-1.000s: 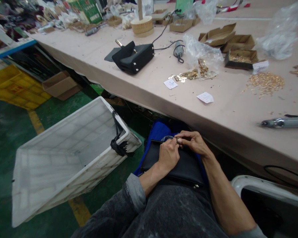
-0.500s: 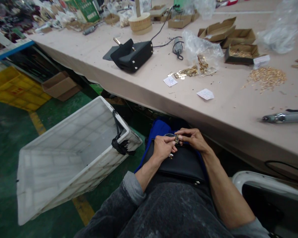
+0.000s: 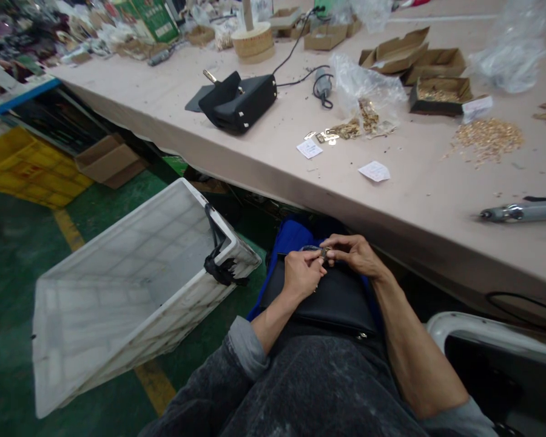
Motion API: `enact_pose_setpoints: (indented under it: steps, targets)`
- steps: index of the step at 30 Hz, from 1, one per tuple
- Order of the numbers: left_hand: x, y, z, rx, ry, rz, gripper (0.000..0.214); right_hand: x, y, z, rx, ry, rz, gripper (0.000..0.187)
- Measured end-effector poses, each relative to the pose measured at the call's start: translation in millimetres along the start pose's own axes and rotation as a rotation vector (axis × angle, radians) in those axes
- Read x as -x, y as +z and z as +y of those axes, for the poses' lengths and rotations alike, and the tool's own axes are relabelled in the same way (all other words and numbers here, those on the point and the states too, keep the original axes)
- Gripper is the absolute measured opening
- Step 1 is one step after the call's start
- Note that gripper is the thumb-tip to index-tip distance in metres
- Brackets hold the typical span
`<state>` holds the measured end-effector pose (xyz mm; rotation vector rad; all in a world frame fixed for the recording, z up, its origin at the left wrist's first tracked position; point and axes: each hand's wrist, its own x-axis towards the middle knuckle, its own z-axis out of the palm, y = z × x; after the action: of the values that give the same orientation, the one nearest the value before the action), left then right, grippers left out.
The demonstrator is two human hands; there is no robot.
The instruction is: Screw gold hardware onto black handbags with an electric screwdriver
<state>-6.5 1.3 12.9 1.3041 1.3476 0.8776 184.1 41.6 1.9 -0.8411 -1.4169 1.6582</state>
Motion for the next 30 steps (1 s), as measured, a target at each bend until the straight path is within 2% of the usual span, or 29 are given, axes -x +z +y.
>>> enact_pose_setpoints:
  steps: [3,6,15,24,30]
  targets:
    - [5.9,2.3,7.4,-0.186,0.156,0.024,0.017,0.0,-0.4,0.2,-0.010,-0.006,0.014,0.028]
    - [7.6,4.6,11.0,-0.299,0.229,0.039,0.015,0.6,-0.2,-1.0,-0.017,-0.012,0.013,0.028]
    - [5.6,8.9,9.7,-0.448,0.293,0.083,0.016,2.2,-0.1,-3.0,-0.004,-0.025,0.015,0.028]
    - [5.5,9.4,12.4,-0.503,0.334,0.089,0.015,2.3,-0.5,-9.3,0.000,-0.005,-0.028,0.025]
    - [5.2,9.4,12.2,-0.545,0.377,0.090,0.017,3.4,0.4,-5.9,0.046,-0.017,0.031,0.028]
